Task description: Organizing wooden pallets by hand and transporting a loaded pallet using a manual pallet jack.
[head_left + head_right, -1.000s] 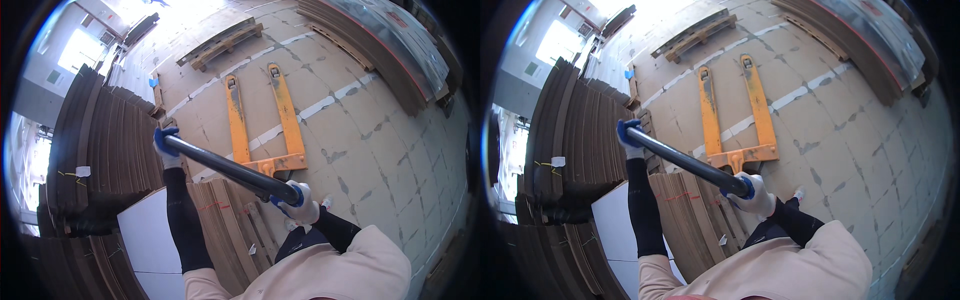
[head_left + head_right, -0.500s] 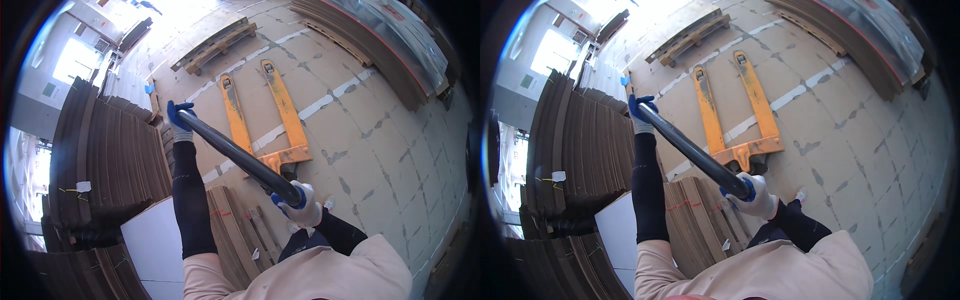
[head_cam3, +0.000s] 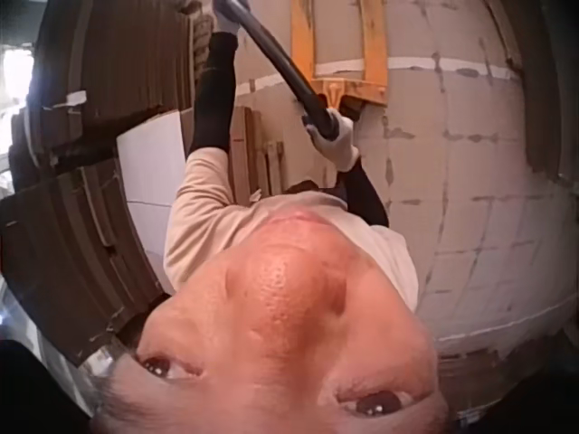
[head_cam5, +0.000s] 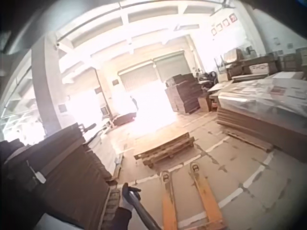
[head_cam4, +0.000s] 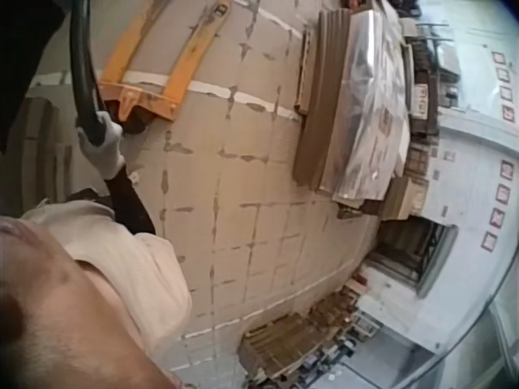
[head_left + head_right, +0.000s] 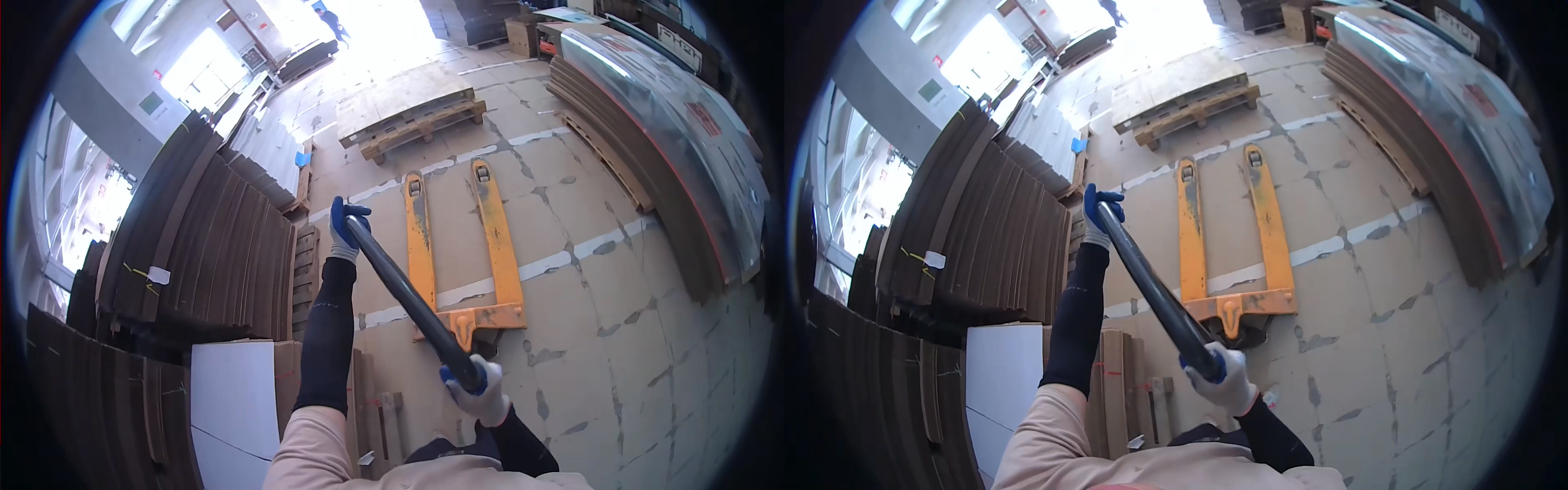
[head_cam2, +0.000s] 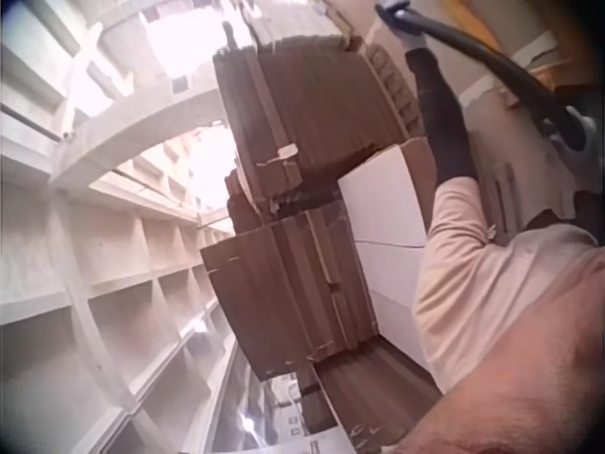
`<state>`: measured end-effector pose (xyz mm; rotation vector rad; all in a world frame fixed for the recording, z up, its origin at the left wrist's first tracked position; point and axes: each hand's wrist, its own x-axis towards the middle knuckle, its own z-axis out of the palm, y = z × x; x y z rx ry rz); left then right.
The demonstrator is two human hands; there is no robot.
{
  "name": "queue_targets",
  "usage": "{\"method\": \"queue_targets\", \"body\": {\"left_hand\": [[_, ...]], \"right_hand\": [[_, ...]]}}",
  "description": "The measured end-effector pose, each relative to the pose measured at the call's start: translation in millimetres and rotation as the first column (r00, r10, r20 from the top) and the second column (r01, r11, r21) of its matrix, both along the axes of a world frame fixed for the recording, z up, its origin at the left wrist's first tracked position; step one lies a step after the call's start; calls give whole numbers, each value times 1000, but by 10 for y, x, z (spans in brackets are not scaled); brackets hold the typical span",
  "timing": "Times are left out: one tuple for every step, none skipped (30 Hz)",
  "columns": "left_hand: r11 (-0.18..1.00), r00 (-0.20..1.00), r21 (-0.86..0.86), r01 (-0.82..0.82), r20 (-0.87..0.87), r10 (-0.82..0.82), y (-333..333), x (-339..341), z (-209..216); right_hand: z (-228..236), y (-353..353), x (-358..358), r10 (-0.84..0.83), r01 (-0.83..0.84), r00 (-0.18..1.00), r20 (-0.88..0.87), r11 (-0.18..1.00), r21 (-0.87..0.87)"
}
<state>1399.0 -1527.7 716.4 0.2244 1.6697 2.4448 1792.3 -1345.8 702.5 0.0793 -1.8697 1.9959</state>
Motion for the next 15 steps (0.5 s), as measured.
{"method": "queue_targets", "body": {"left_hand": [[997, 998, -57, 43, -36, -46, 50, -17, 16], [999, 999, -11, 37, -36, -37, 131, -83, 58], [999, 999, 33, 41, -17, -41, 294, -140, 49], [997, 999, 65, 34, 18, -35, 354, -163, -13], [998, 999, 58, 12, 36, -14, 420, -212, -55], [999, 999, 52, -4, 55, 2, 497, -276, -81], [999, 999, 12, 32, 25, -32, 617, -311, -104], [997, 997, -26, 68, -20, -69, 728, -382, -71], [998, 997, -1, 67, -32, -67, 821, -460, -56], [999, 998, 4, 48, -47, -48, 916, -526, -66], [1000, 998, 8, 26, -62, -25, 990, -592, -76], [1000, 998, 14, 9, -68, -8, 1105, -623, -102], [997, 994, -18, 78, -77, -79, 1163, -663, -95], [999, 995, -13, 44, -91, -45, 1210, -673, -117], [1000, 994, -2, 8, -109, -8, 1242, -690, -156]], "right_hand": [[-12, 186, -33, -3, 3, 1000, 2, 1000, -11], [-6, 355, -91, -8, 8, 1000, 5, 1000, -23], [-17, 508, -155, -33, 33, 999, -29, 999, 3], [46, 614, -211, -37, 37, 999, -17, 999, -21], [19, 717, -265, -28, 28, 1000, 1, 999, -41], [7, 837, -315, -17, 17, 1000, 10, 1000, -18], [-25, 942, -358, -25, 26, 999, 43, 999, -39], [-32, 1035, -414, -33, 37, 998, 58, 998, -59], [-27, 1143, -465, -40, 44, 998, 56, 996, -79], [-19, 1241, -512, -44, 49, 998, 53, 994, -100], [-8, 1337, -568, -46, 52, 998, 49, 991, -121], [-9, 1467, -627, -75, 79, 996, 39, 991, -106], [-10, 1615, -688, -100, 102, 995, 29, 990, -94], [-35, 1745, -740, -120, 121, 993, 17, 989, -82], [-87, 1889, -789, -120, 122, 992, 44, 991, -57]]}}
